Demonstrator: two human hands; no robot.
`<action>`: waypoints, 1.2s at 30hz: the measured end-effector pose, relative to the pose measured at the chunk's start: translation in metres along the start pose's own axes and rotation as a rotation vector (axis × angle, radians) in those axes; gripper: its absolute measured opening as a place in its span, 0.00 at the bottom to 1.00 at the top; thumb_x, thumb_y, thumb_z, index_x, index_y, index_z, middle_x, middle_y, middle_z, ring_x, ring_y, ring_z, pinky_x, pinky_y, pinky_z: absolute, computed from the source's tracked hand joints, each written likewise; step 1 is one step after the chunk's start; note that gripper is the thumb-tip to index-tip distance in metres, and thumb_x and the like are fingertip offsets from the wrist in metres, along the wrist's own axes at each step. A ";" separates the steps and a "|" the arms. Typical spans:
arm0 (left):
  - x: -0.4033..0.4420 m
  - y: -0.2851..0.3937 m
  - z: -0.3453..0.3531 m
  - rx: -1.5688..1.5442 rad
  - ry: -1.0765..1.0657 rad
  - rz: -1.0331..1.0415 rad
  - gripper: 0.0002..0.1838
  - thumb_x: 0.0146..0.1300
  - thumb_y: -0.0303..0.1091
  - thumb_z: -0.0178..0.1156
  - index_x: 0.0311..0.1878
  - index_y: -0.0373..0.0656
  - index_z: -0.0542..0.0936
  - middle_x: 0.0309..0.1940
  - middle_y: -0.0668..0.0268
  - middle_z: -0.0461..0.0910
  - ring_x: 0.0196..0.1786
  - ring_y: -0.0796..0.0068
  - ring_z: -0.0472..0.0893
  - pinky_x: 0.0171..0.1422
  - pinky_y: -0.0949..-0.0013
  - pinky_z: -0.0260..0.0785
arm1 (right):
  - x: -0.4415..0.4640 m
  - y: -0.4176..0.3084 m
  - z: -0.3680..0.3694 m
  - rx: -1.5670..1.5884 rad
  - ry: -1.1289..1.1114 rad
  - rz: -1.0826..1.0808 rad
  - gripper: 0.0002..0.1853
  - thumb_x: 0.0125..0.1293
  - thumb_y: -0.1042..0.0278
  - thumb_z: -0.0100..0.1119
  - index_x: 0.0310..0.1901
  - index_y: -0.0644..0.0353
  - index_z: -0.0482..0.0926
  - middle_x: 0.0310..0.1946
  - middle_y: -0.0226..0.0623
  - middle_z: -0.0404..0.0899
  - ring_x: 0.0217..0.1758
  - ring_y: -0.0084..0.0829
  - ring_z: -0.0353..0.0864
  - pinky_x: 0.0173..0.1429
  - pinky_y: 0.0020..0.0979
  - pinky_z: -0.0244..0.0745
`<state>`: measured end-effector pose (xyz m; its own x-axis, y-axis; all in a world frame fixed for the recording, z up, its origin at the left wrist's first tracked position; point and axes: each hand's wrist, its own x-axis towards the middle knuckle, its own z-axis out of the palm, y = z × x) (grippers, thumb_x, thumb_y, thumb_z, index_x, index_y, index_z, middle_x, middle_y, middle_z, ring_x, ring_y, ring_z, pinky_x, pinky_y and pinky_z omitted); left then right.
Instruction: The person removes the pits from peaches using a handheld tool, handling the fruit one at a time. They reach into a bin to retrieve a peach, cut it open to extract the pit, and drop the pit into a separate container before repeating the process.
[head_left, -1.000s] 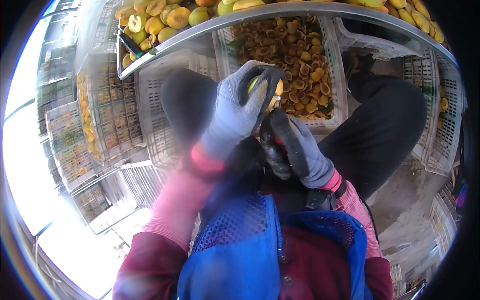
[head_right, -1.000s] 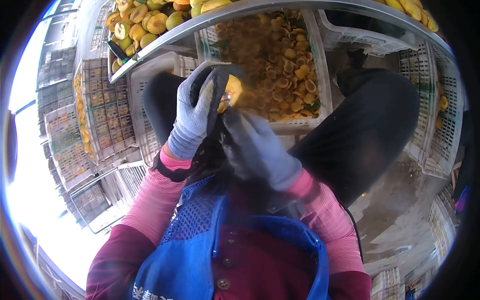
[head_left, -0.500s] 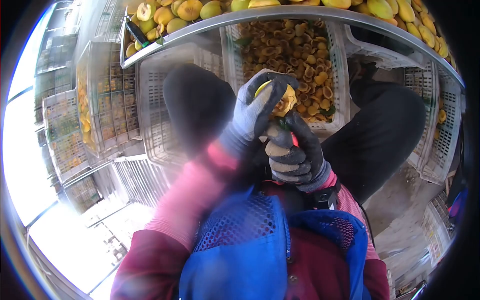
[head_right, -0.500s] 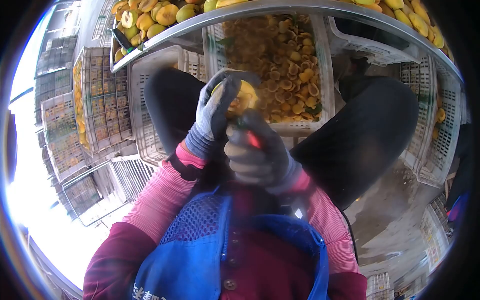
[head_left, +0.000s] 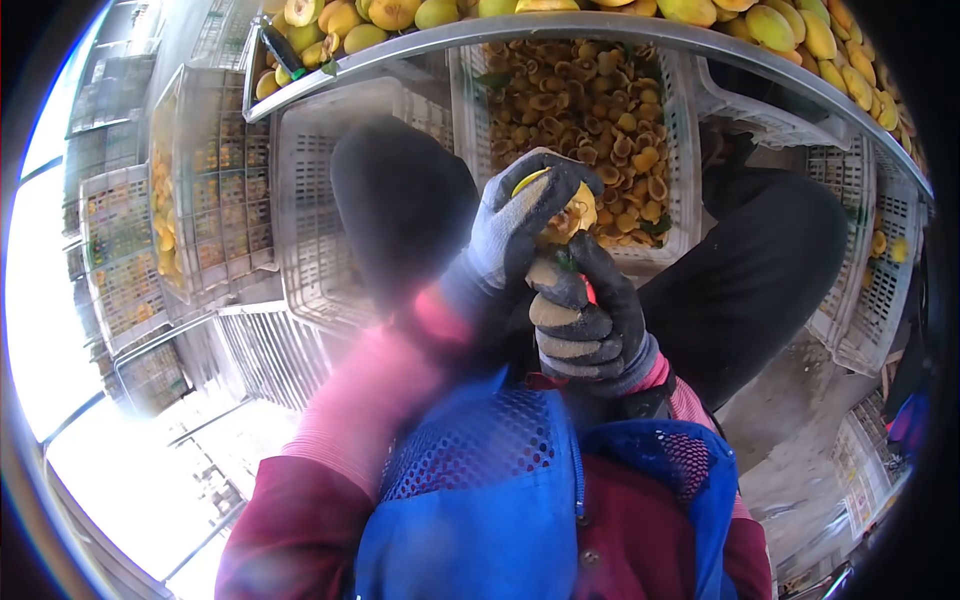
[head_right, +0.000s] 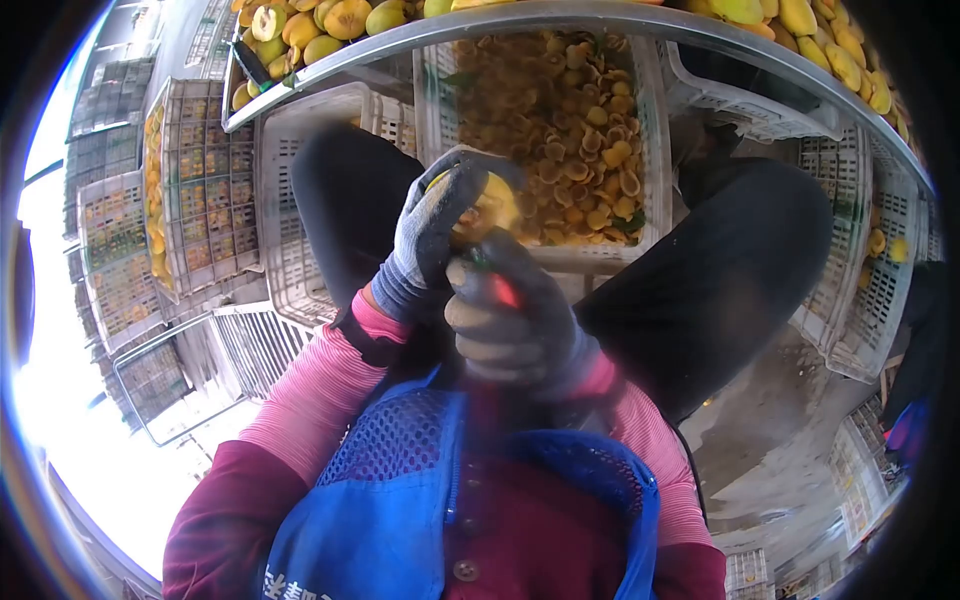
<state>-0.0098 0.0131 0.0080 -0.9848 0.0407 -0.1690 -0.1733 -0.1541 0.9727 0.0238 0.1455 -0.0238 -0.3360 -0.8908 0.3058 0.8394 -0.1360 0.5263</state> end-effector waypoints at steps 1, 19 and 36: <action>0.000 -0.002 0.001 -0.045 0.005 -0.005 0.15 0.64 0.40 0.55 0.41 0.35 0.79 0.32 0.64 0.78 0.37 0.77 0.76 0.44 0.74 0.68 | -0.001 0.000 -0.002 -0.018 -0.002 -0.008 0.26 0.71 0.39 0.34 0.47 0.53 0.72 0.17 0.25 0.61 0.12 0.18 0.59 0.13 0.20 0.57; 0.001 -0.016 -0.018 -0.278 0.491 -0.443 0.18 0.61 0.51 0.59 0.38 0.45 0.77 0.27 0.68 0.77 0.27 0.78 0.78 0.28 0.76 0.68 | -0.005 -0.028 -0.021 -0.101 0.127 -0.252 0.25 0.71 0.42 0.39 0.33 0.56 0.74 0.16 0.23 0.61 0.12 0.16 0.60 0.11 0.18 0.58; 0.101 0.092 -0.133 1.601 0.587 0.138 0.20 0.58 0.43 0.61 0.53 0.46 0.78 0.45 0.60 0.80 0.45 0.62 0.81 0.50 0.65 0.71 | 0.001 -0.036 -0.002 -0.657 0.926 -0.532 0.20 0.65 0.44 0.53 0.40 0.55 0.72 0.20 0.27 0.68 0.17 0.21 0.66 0.21 0.25 0.64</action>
<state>-0.1271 -0.1286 0.0587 -0.9261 -0.2841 0.2482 -0.2675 0.9585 0.0989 -0.0061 0.1489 -0.0443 -0.4956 -0.5929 -0.6347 0.8356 -0.5248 -0.1624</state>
